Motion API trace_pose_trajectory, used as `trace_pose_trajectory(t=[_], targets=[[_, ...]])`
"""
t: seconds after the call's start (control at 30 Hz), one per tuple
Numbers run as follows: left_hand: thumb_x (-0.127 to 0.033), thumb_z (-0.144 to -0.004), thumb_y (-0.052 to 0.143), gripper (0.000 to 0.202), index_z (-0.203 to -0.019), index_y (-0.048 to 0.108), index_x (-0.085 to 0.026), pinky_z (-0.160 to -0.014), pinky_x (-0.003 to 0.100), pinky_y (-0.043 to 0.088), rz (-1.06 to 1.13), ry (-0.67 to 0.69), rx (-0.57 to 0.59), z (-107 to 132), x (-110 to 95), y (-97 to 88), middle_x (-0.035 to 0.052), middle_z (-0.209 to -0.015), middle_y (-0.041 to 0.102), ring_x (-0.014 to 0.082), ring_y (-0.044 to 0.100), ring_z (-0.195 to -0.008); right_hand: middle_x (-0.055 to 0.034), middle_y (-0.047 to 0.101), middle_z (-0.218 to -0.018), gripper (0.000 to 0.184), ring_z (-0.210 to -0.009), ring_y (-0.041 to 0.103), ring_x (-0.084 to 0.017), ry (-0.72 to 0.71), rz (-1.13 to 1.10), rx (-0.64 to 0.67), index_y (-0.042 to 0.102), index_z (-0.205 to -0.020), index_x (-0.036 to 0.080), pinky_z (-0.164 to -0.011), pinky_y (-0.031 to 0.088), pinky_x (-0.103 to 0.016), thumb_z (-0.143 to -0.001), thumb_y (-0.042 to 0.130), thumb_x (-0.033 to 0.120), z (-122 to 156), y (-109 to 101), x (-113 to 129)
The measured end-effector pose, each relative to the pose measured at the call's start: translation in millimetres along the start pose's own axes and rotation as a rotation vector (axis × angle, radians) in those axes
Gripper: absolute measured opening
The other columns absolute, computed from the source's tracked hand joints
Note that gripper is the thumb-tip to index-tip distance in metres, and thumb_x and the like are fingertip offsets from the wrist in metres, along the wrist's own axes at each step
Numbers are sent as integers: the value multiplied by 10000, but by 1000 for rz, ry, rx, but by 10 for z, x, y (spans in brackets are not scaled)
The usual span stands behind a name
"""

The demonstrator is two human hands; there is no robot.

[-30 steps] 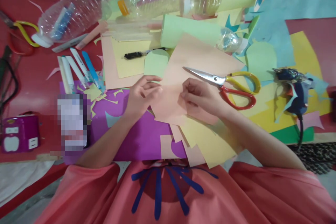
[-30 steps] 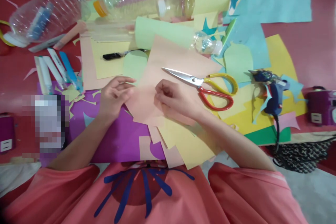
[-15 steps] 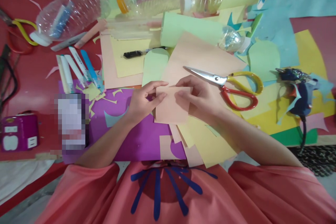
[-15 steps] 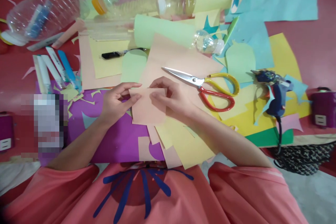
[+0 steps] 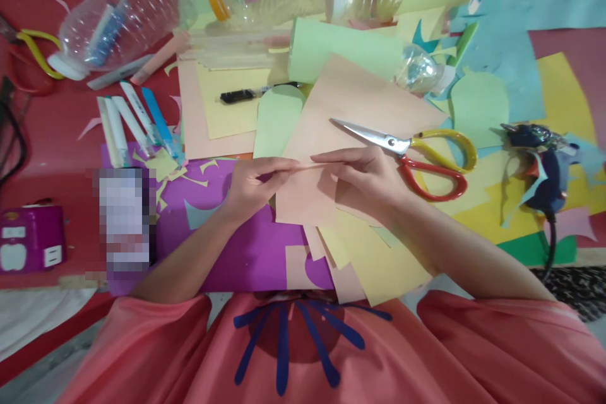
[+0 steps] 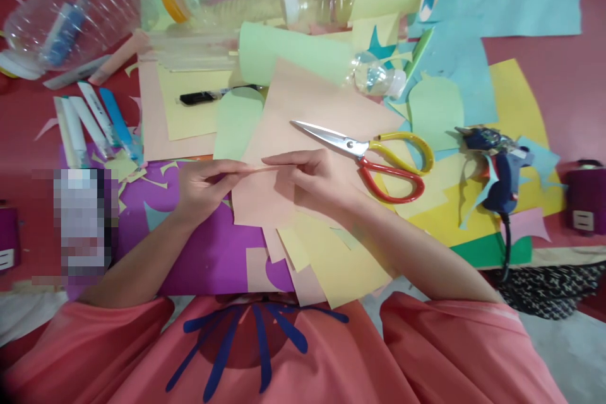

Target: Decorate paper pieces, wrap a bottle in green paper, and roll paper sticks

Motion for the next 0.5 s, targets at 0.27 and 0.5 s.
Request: trace_pose_trajectory(t=[0.27, 0.5], targets=[[-237, -837, 606, 193, -874, 773, -326, -766, 286, 601, -30, 1, 20, 4, 7, -5, -36, -913, 777, 161, 734, -849, -53, 774, -928, 161, -853, 704, -178, 18, 39, -46, 792, -883, 223, -735, 566, -291, -786, 692, 303, 0, 25, 45], [-429, -767, 712, 396, -1101, 704, -218, -718, 224, 566, 6, -71, 113, -1, 28, 6, 63, -1051, 753, 178, 713, -898, -77, 767, -928, 207, -764, 682, -160, -16, 123, -39, 776, -935, 177, -669, 546, -280, -791, 655, 262, 26, 58, 16]])
Point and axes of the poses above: each hand's wrist, its own z-axis away from the middle knuckle, its own y-axis out of the palm, x = y × z, the point moved 3 cm from there along -z, towards the middle knuckle
